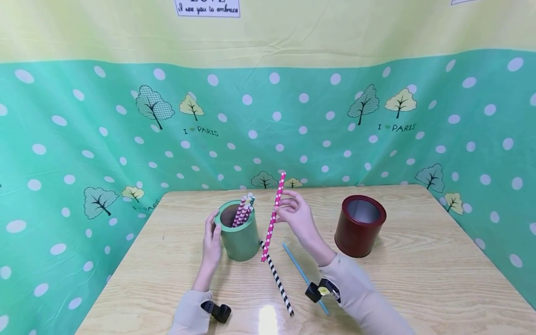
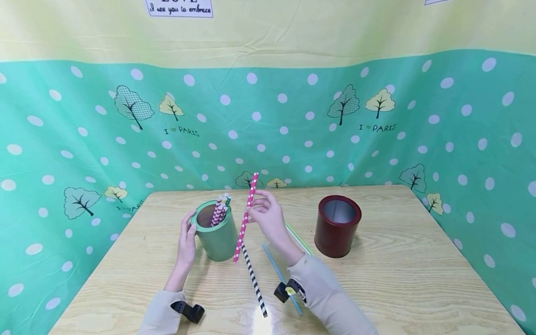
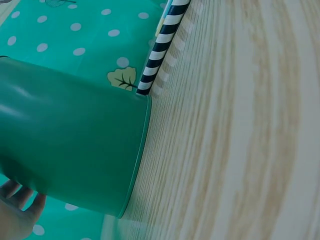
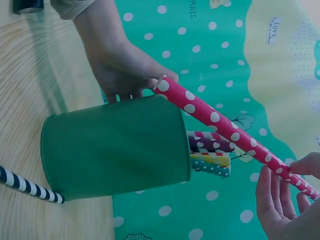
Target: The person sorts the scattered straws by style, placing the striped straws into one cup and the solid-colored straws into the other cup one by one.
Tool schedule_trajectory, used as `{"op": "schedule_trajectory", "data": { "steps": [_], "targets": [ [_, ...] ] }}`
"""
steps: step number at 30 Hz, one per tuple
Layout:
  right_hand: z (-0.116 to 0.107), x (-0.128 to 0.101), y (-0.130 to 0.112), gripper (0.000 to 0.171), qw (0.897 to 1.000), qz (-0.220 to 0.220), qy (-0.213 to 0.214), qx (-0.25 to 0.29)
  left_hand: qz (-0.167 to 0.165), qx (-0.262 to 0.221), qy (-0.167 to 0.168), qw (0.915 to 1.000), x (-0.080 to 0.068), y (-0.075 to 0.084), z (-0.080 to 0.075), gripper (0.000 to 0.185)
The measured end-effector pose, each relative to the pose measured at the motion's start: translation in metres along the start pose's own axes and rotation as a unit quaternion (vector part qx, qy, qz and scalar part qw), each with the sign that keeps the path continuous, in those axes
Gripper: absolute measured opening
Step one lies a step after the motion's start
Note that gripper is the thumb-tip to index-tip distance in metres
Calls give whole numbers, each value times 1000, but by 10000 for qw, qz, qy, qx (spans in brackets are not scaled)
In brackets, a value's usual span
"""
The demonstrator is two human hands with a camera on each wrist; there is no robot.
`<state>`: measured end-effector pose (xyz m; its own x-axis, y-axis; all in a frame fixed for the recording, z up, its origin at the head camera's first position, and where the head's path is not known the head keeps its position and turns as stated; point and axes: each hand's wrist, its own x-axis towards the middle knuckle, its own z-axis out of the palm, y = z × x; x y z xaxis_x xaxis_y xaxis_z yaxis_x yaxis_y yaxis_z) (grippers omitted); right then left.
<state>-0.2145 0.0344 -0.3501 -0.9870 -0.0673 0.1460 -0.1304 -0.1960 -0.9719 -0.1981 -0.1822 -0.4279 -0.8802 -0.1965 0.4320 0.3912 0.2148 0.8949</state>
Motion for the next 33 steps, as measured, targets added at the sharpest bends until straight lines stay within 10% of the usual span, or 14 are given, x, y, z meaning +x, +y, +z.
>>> {"op": "schedule_trajectory", "data": {
  "steps": [19, 33],
  "targets": [
    [18, -2, -23, 39, 9958, -534, 332, 660, -130, -17, -12, 9999, -1, 1, 0, 41],
    [41, -3, -20, 30, 9868, -1577, -332, 188, -102, -19, -38, 9999, -1, 1, 0, 41]
  ]
}}
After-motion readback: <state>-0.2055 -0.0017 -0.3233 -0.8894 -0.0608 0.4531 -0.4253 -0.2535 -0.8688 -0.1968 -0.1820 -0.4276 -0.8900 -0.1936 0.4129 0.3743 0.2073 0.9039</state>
